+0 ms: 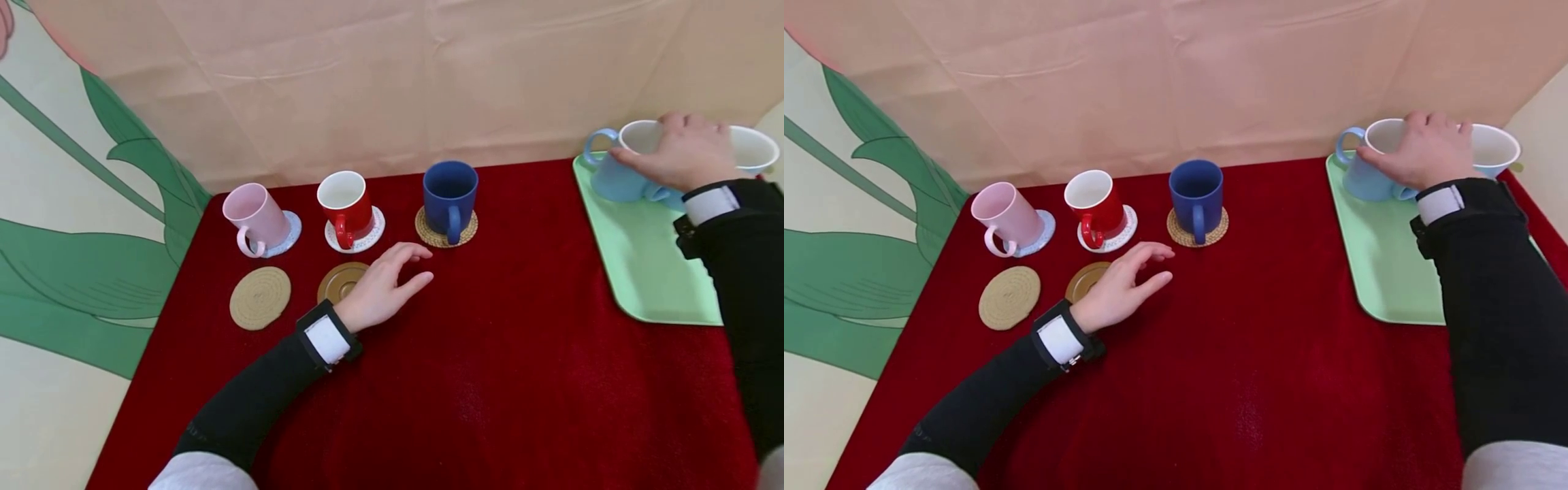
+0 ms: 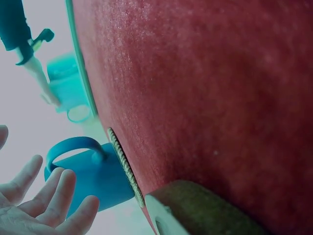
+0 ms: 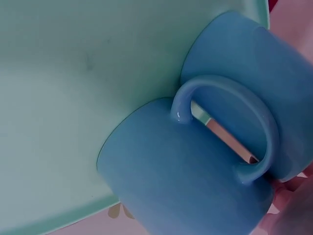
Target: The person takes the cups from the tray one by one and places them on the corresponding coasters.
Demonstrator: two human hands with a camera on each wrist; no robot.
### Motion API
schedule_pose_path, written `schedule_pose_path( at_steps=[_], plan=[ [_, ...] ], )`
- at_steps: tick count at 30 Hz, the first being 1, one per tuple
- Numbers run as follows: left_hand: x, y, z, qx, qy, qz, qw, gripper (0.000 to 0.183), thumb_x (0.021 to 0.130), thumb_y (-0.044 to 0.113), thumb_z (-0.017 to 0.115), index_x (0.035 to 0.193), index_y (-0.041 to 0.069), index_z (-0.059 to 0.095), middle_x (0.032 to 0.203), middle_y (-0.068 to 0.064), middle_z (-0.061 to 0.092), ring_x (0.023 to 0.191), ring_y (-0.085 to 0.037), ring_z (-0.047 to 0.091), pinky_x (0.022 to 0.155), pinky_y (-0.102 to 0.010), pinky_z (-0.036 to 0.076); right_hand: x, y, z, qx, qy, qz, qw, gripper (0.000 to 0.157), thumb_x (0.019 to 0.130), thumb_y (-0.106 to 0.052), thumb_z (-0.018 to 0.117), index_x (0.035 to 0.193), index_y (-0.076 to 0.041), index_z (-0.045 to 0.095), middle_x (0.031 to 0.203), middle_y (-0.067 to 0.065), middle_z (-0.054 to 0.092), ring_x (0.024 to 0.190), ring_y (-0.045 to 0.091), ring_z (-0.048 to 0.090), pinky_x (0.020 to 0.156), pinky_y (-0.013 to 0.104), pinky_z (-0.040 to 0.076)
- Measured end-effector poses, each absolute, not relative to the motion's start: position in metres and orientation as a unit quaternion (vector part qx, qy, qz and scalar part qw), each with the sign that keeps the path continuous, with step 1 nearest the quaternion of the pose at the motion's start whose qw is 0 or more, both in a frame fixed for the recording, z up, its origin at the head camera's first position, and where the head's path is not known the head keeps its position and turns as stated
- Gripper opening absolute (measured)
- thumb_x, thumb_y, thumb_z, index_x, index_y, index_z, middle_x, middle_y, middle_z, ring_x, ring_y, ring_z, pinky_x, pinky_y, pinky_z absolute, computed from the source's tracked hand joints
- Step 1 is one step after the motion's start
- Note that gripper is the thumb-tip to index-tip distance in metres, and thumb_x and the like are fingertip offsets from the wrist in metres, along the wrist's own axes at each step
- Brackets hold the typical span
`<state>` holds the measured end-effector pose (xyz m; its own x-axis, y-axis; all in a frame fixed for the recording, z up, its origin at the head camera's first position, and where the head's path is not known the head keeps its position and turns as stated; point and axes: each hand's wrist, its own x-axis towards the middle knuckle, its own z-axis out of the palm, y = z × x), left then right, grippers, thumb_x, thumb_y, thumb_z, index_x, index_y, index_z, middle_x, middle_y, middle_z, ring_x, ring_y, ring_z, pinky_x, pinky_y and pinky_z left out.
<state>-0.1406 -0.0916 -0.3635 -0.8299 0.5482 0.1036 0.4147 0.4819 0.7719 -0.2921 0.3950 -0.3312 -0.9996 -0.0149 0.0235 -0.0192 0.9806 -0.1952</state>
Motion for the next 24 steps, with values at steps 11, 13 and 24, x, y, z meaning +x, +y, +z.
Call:
schedule_pose_path(
  at_steps=[11, 13, 24],
  plan=[
    [-0.136, -0.090, -0.366, 0.277, 0.856, 0.427, 0.092, 0.038, 0.100, 0.020, 0.066, 0.134, 0.005, 0.057, 0.133, -0.011, 0.058, 0.121, -0.028, 0.055, 0.107, -0.044, 0.046, -0.277, 0.388, -0.320, 0.050, -0.995, 0.076, -0.034, 0.095, 0.094, -0.064, 0.054, 0.142, 0.016, 0.033, 0.131, 0.046, 0.036, 0.121, 0.063, 0.033, 0.105, 0.079, 0.005],
    [-0.136, -0.089, -0.366, 0.278, 0.854, 0.429, 0.095, 0.038, 0.100, 0.020, 0.066, 0.134, 0.005, 0.056, 0.133, -0.011, 0.058, 0.121, -0.029, 0.055, 0.107, -0.044, 0.046, -0.274, 0.388, -0.321, 0.062, -0.995, 0.079, -0.029, 0.094, 0.093, -0.062, 0.056, 0.141, 0.015, 0.034, 0.130, 0.045, 0.038, 0.122, 0.061, 0.033, 0.103, 0.079, 0.008],
    [-0.132, -0.081, -0.366, 0.284, 0.850, 0.430, 0.109, 0.037, 0.101, 0.020, 0.065, 0.134, 0.006, 0.057, 0.134, -0.008, 0.058, 0.123, -0.027, 0.055, 0.108, -0.042, 0.044, -0.249, 0.390, -0.323, 0.119, -0.990, 0.079, 0.003, 0.084, 0.091, -0.054, 0.064, 0.140, 0.010, 0.039, 0.129, 0.044, 0.041, 0.118, 0.058, 0.039, 0.104, 0.078, 0.007]
  ],
)
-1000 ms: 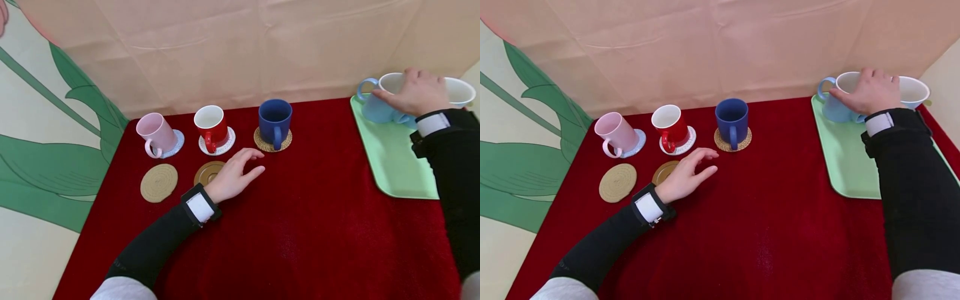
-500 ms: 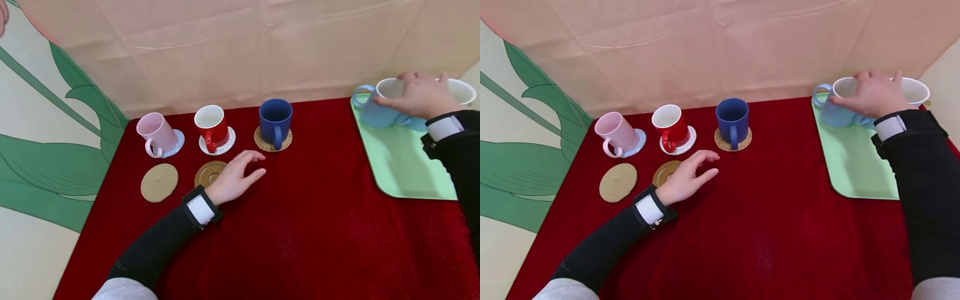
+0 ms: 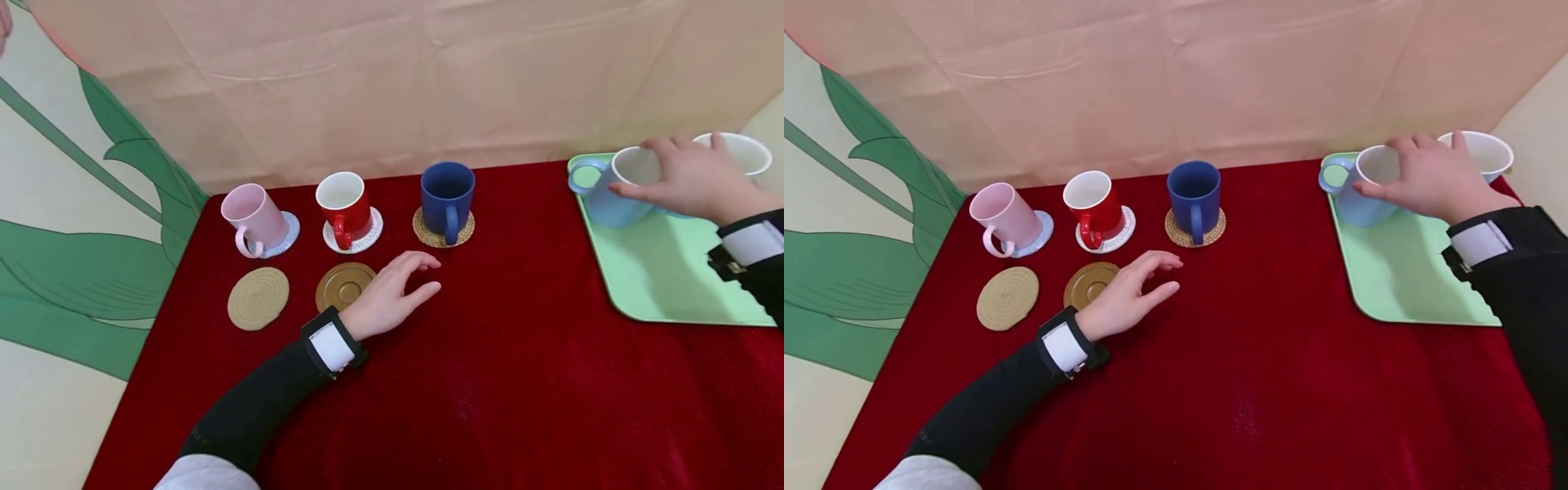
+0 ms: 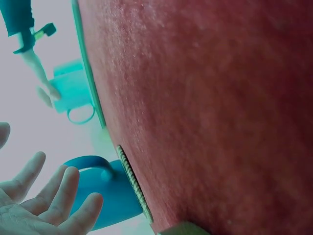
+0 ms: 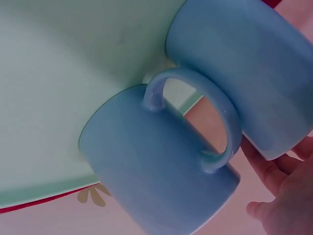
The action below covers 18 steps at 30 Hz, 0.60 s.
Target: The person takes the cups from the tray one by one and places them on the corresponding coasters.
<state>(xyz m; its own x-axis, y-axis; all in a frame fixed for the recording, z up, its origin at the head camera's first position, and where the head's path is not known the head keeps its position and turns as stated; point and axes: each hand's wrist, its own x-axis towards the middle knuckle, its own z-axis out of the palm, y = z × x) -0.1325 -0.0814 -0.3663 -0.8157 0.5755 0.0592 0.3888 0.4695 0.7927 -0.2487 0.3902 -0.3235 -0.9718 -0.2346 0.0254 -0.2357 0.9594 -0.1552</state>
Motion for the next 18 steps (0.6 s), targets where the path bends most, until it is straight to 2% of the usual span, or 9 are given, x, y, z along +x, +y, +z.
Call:
schedule_pose_path(
  at_steps=[4, 7, 11, 18],
  plan=[
    [-0.131, -0.078, -0.367, 0.287, 0.851, 0.425, 0.116, 0.038, 0.101, 0.022, 0.064, 0.135, 0.007, 0.056, 0.136, -0.007, 0.057, 0.125, -0.026, 0.054, 0.109, -0.039, 0.043, -0.235, 0.392, -0.326, 0.136, -0.987, 0.087, 0.025, 0.079, 0.090, -0.049, 0.068, 0.139, 0.008, 0.043, 0.129, 0.040, 0.045, 0.116, 0.055, 0.042, 0.100, 0.074, 0.014],
    [-0.131, -0.077, -0.368, 0.289, 0.852, 0.420, 0.119, 0.038, 0.101, 0.023, 0.064, 0.135, 0.008, 0.056, 0.137, -0.006, 0.056, 0.126, -0.024, 0.053, 0.110, -0.037, 0.043, -0.224, 0.392, -0.327, 0.130, -0.987, 0.095, 0.024, 0.081, 0.089, -0.048, 0.070, 0.137, 0.011, 0.043, 0.128, 0.041, 0.045, 0.113, 0.055, 0.044, 0.094, 0.071, 0.026],
    [-0.130, -0.077, -0.368, 0.291, 0.853, 0.417, 0.118, 0.038, 0.101, 0.023, 0.064, 0.135, 0.008, 0.056, 0.137, -0.006, 0.056, 0.127, -0.024, 0.053, 0.110, -0.037, 0.043, -0.209, 0.391, -0.329, 0.110, -0.988, 0.105, 0.018, 0.082, 0.088, -0.047, 0.072, 0.138, 0.011, 0.043, 0.124, 0.041, 0.046, 0.106, 0.054, 0.048, 0.078, 0.068, 0.039],
    [-0.130, -0.075, -0.368, 0.292, 0.852, 0.417, 0.119, 0.039, 0.102, 0.023, 0.064, 0.135, 0.006, 0.056, 0.137, -0.007, 0.056, 0.127, -0.025, 0.053, 0.110, -0.037, 0.042, -0.190, 0.387, -0.333, 0.131, -0.981, 0.132, 0.048, 0.076, 0.083, -0.037, 0.080, 0.133, 0.010, 0.048, 0.118, 0.039, 0.051, 0.102, 0.051, 0.047, 0.080, 0.063, 0.037]
  ],
)
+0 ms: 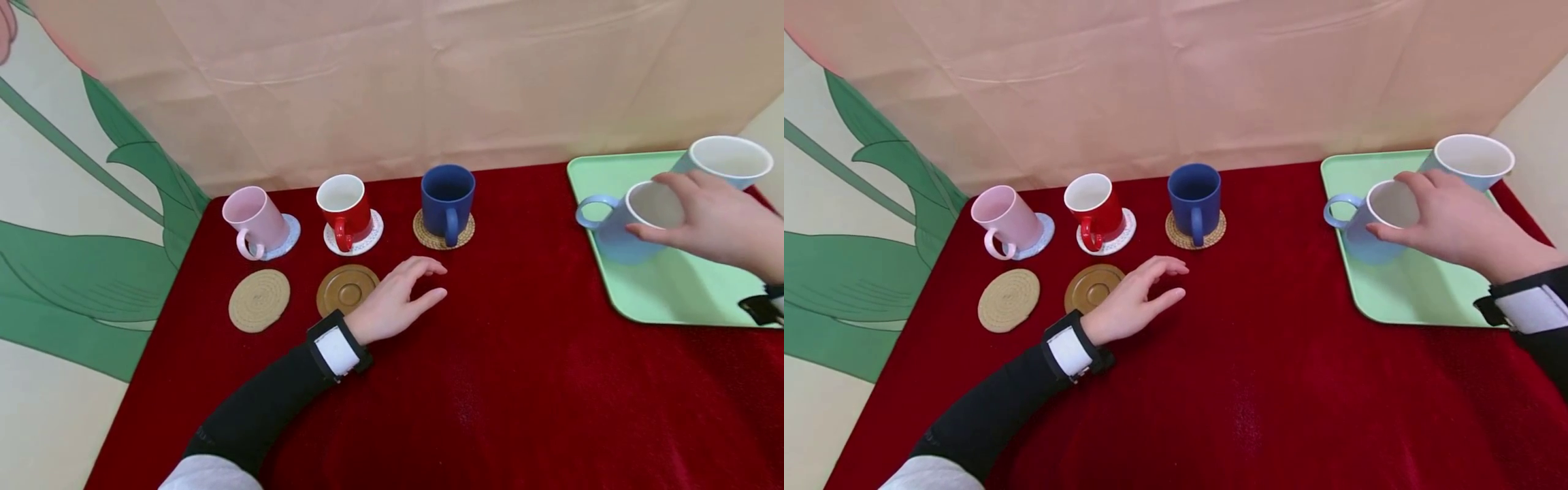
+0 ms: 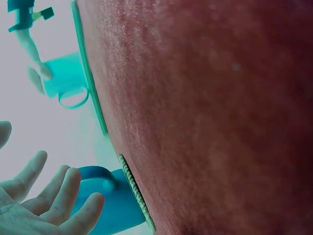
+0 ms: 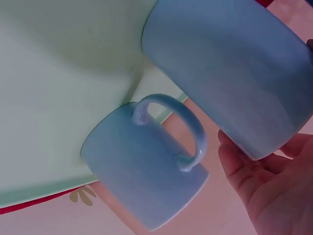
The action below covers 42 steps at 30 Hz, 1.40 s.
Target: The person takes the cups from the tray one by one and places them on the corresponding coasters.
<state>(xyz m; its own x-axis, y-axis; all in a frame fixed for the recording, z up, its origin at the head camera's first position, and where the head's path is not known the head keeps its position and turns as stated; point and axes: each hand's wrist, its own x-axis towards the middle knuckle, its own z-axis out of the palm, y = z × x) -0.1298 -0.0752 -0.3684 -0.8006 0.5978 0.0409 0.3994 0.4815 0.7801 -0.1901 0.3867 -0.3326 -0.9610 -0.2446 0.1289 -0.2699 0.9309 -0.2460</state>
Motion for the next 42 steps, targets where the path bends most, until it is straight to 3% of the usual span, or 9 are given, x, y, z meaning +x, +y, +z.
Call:
schedule_pose_path(
  at_steps=[4, 12, 19, 26, 28, 31, 33, 38, 42],
  plan=[
    [-0.132, -0.069, -0.365, 0.301, 0.853, 0.407, 0.127, 0.039, 0.102, 0.024, 0.064, 0.136, 0.007, 0.056, 0.138, -0.006, 0.056, 0.128, -0.024, 0.052, 0.110, -0.034, 0.042, -0.178, 0.385, -0.335, 0.132, -0.980, 0.143, 0.052, 0.077, 0.080, -0.032, 0.082, 0.132, 0.012, 0.047, 0.117, 0.040, 0.048, 0.100, 0.051, 0.047, 0.078, 0.061, 0.037],
    [-0.142, -0.032, -0.354, 0.335, 0.847, 0.390, 0.135, 0.038, 0.103, 0.025, 0.061, 0.137, 0.009, 0.056, 0.138, -0.006, 0.056, 0.126, -0.022, 0.053, 0.105, -0.022, 0.041, -0.167, 0.381, -0.332, 0.142, -0.978, 0.131, 0.077, 0.074, 0.064, -0.025, 0.088, 0.123, 0.004, 0.054, 0.099, 0.034, 0.054, 0.079, 0.044, 0.056, 0.058, 0.044, 0.037],
    [-0.160, 0.028, -0.347, 0.343, 0.807, 0.445, 0.181, 0.040, 0.104, 0.026, 0.060, 0.139, 0.010, 0.054, 0.138, -0.004, 0.058, 0.115, -0.007, 0.056, 0.098, -0.016, 0.044, -0.159, 0.382, -0.331, 0.160, -0.975, 0.130, 0.077, 0.080, 0.056, -0.019, 0.090, 0.122, 0.005, 0.054, 0.102, 0.037, 0.055, 0.080, 0.046, 0.056, 0.058, 0.042, 0.038],
    [-0.178, 0.101, -0.350, 0.249, 0.781, 0.536, 0.200, 0.036, 0.102, 0.026, 0.064, 0.135, 0.013, 0.060, 0.124, 0.006, 0.066, 0.098, 0.005, 0.057, 0.085, -0.006, 0.042, -0.151, 0.386, -0.336, 0.179, -0.968, 0.149, 0.091, 0.083, 0.048, -0.014, 0.092, 0.122, 0.002, 0.056, 0.107, 0.036, 0.057, 0.086, 0.046, 0.055, 0.064, 0.023, 0.030],
    [-0.180, 0.118, -0.353, 0.219, 0.769, 0.568, 0.192, 0.032, 0.101, 0.024, 0.065, 0.131, 0.012, 0.064, 0.117, 0.008, 0.068, 0.095, 0.007, 0.058, 0.083, -0.005, 0.043, -0.149, 0.387, -0.338, 0.182, -0.966, 0.159, 0.095, 0.084, 0.047, -0.011, 0.092, 0.122, 0.002, 0.057, 0.107, 0.033, 0.058, 0.090, 0.027, 0.054, 0.066, 0.020, 0.029],
    [-0.180, 0.138, -0.357, 0.181, 0.760, 0.600, 0.172, 0.027, 0.100, 0.024, 0.066, 0.124, 0.012, 0.070, 0.107, 0.010, 0.071, 0.088, 0.010, 0.057, 0.079, -0.005, 0.043, -0.146, 0.388, -0.340, 0.188, -0.964, 0.165, 0.095, 0.086, 0.044, -0.010, 0.093, 0.122, -0.001, 0.058, 0.106, 0.030, 0.060, 0.091, -0.004, 0.042, 0.066, 0.020, 0.030],
    [-0.180, 0.148, -0.358, 0.160, 0.761, 0.607, 0.163, 0.024, 0.099, 0.024, 0.067, 0.119, 0.012, 0.072, 0.098, 0.012, 0.071, 0.083, 0.011, 0.056, 0.075, -0.005, 0.043, -0.146, 0.388, -0.340, 0.193, -0.962, 0.166, 0.096, 0.087, 0.043, -0.010, 0.094, 0.122, -0.002, 0.059, 0.105, 0.029, 0.062, 0.088, -0.012, 0.033, 0.066, 0.019, 0.031],
    [-0.176, 0.164, -0.359, 0.141, 0.761, 0.602, 0.199, 0.016, 0.099, 0.026, 0.067, 0.108, 0.012, 0.071, 0.080, 0.013, 0.066, 0.071, 0.005, 0.060, 0.067, -0.008, 0.046, -0.144, 0.388, -0.338, 0.188, -0.965, 0.159, 0.091, 0.087, 0.042, -0.010, 0.094, 0.121, -0.003, 0.060, 0.103, 0.028, 0.063, 0.084, -0.010, 0.037, 0.063, 0.015, 0.030],
    [-0.175, 0.170, -0.363, 0.160, 0.783, 0.557, 0.225, 0.014, 0.099, 0.029, 0.068, 0.101, 0.016, 0.067, 0.074, 0.010, 0.066, 0.066, 0.003, 0.061, 0.063, -0.009, 0.046, -0.142, 0.390, -0.338, 0.183, -0.965, 0.163, 0.087, 0.089, 0.042, -0.009, 0.095, 0.123, -0.004, 0.059, 0.104, 0.028, 0.062, 0.085, -0.018, 0.029, 0.062, 0.014, 0.029]
  ],
)
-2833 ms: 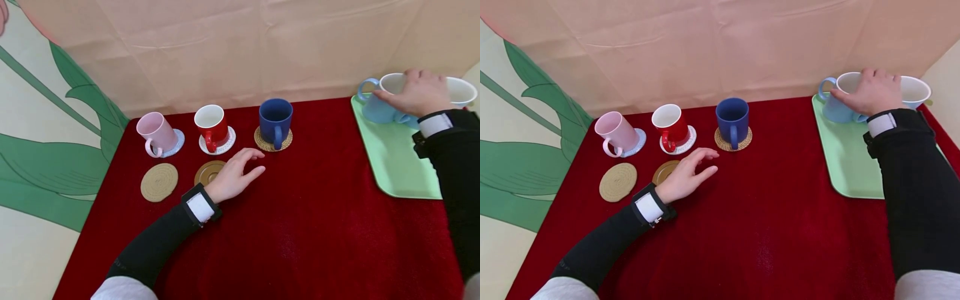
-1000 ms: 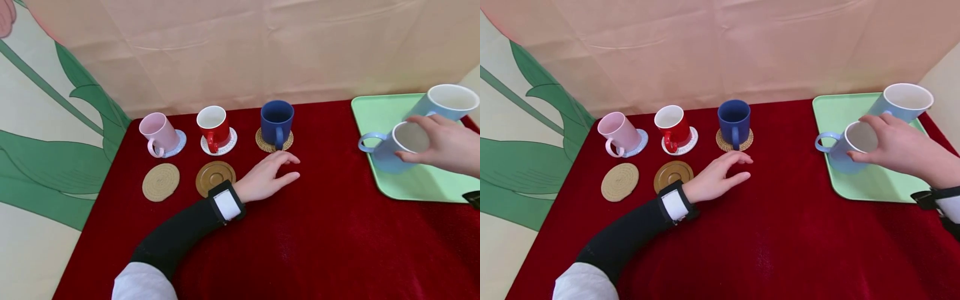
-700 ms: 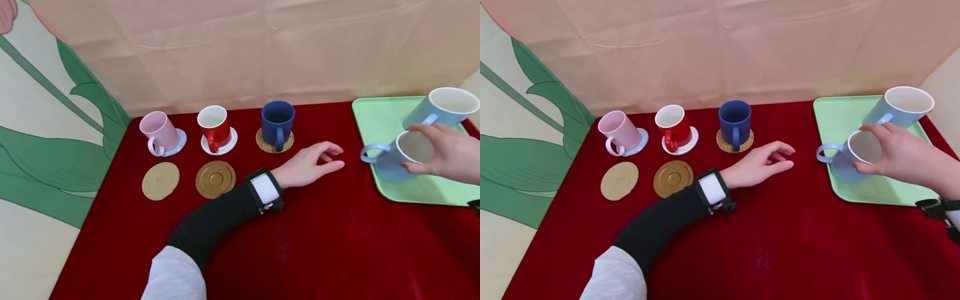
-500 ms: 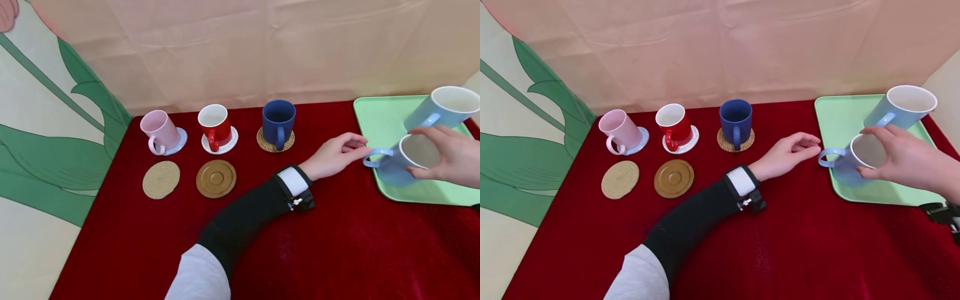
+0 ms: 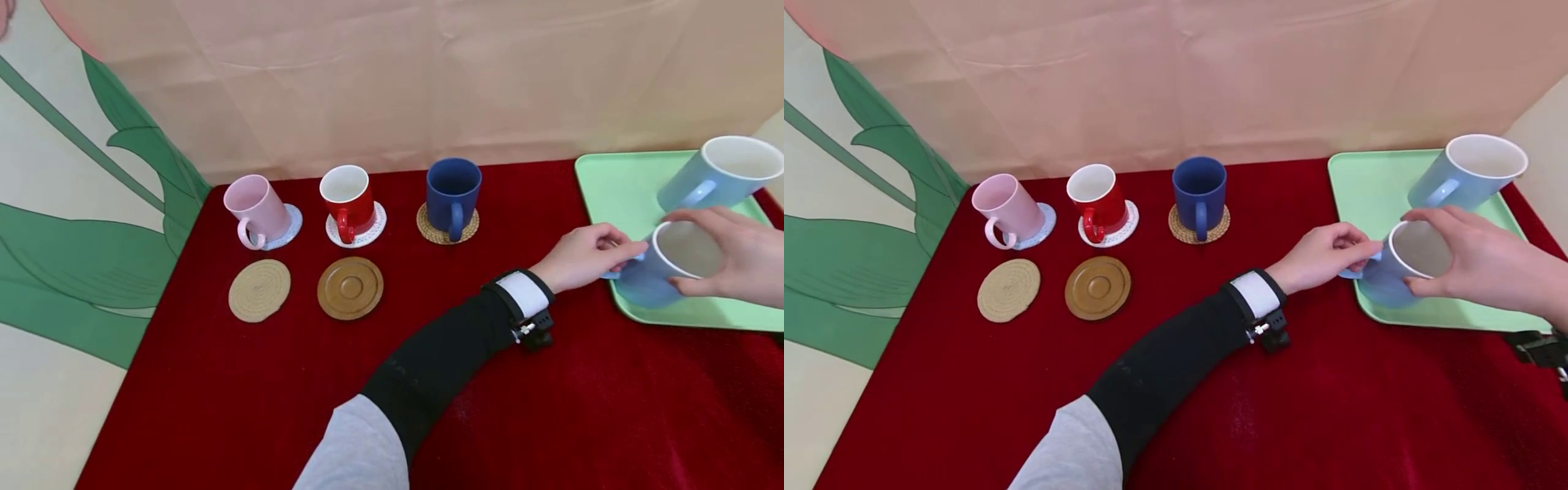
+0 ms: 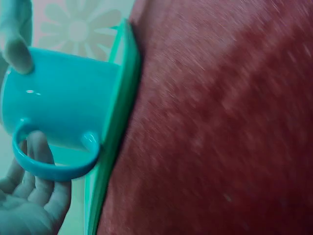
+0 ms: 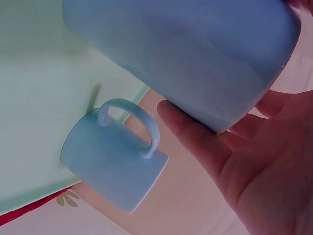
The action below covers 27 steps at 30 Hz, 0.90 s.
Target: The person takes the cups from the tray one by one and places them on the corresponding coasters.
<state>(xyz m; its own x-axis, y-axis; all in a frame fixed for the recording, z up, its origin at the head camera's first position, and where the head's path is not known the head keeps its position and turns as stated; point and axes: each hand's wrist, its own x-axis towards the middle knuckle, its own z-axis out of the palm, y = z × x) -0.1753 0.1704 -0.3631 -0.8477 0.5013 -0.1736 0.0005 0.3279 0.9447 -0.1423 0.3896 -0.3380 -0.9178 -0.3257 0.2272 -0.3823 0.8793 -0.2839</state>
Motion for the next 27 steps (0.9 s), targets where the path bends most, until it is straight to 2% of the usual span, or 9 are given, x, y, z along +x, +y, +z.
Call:
schedule_pose_path(
  at_steps=[4, 9, 12, 14, 16, 17, 27],
  plan=[
    [-0.178, 0.173, -0.366, 0.208, 0.818, 0.485, 0.228, 0.020, 0.101, 0.035, 0.065, 0.093, 0.016, 0.067, 0.072, 0.009, 0.063, 0.063, 0.003, 0.055, 0.061, -0.009, 0.042, -0.142, 0.393, -0.340, 0.194, -0.961, 0.175, 0.090, 0.092, 0.039, -0.007, 0.094, 0.123, -0.005, 0.058, 0.105, 0.027, 0.062, 0.087, -0.021, 0.027, 0.064, 0.016, 0.030],
    [-0.180, 0.176, -0.369, 0.268, 0.830, 0.424, 0.245, 0.036, 0.105, 0.039, 0.055, 0.080, 0.015, 0.064, 0.071, 0.009, 0.058, 0.062, 0.001, 0.047, 0.061, -0.009, 0.036, -0.141, 0.395, -0.341, 0.204, -0.957, 0.184, 0.095, 0.094, 0.037, -0.003, 0.093, 0.124, -0.004, 0.057, 0.104, 0.023, 0.061, 0.087, -0.020, 0.029, 0.065, 0.016, 0.030],
    [-0.179, 0.177, -0.371, 0.277, 0.810, 0.442, 0.269, 0.040, 0.107, 0.036, 0.051, 0.077, 0.011, 0.057, 0.069, 0.005, 0.054, 0.061, -0.003, 0.044, 0.061, -0.010, 0.035, -0.140, 0.396, -0.342, 0.209, -0.953, 0.195, 0.100, 0.095, 0.036, -0.001, 0.092, 0.124, -0.004, 0.058, 0.107, -0.005, 0.059, 0.089, -0.020, 0.032, 0.066, 0.018, 0.031],
    [-0.179, 0.177, -0.373, 0.273, 0.796, 0.459, 0.284, 0.041, 0.108, 0.035, 0.050, 0.075, 0.009, 0.054, 0.068, 0.003, 0.050, 0.060, -0.005, 0.043, 0.061, -0.012, 0.034, -0.139, 0.396, -0.343, 0.212, -0.951, 0.202, 0.102, 0.095, 0.035, 0.000, 0.092, 0.124, -0.004, 0.058, 0.107, -0.024, 0.051, 0.090, -0.020, 0.034, 0.068, 0.019, 0.032],
    [-0.178, 0.177, -0.374, 0.266, 0.789, 0.472, 0.291, 0.042, 0.108, 0.034, 0.050, 0.075, 0.009, 0.052, 0.067, 0.002, 0.047, 0.060, -0.005, 0.043, 0.061, -0.012, 0.034, -0.139, 0.397, -0.343, 0.210, -0.950, 0.207, 0.100, 0.096, 0.035, 0.000, 0.092, 0.125, -0.006, 0.059, 0.106, -0.037, 0.038, 0.090, -0.020, 0.035, 0.068, 0.018, 0.032],
    [-0.177, 0.177, -0.375, 0.262, 0.789, 0.474, 0.290, 0.042, 0.108, 0.035, 0.050, 0.075, 0.009, 0.051, 0.067, 0.002, 0.046, 0.060, -0.005, 0.042, 0.060, -0.013, 0.034, -0.138, 0.397, -0.343, 0.209, -0.951, 0.207, 0.097, 0.096, 0.036, 0.000, 0.092, 0.126, -0.006, 0.058, 0.106, -0.040, 0.036, 0.090, -0.020, 0.035, 0.068, 0.018, 0.032],
    [-0.170, 0.172, -0.375, 0.252, 0.791, 0.493, 0.260, 0.037, 0.107, 0.034, 0.052, 0.079, 0.010, 0.054, 0.069, 0.004, 0.045, 0.066, -0.002, 0.045, 0.063, -0.012, 0.035, -0.137, 0.394, -0.336, 0.213, -0.952, 0.202, 0.089, 0.097, 0.038, -0.002, 0.093, 0.128, -0.008, 0.059, 0.110, -0.037, 0.036, 0.093, -0.020, 0.035, 0.069, 0.019, 0.032]
  ],
)
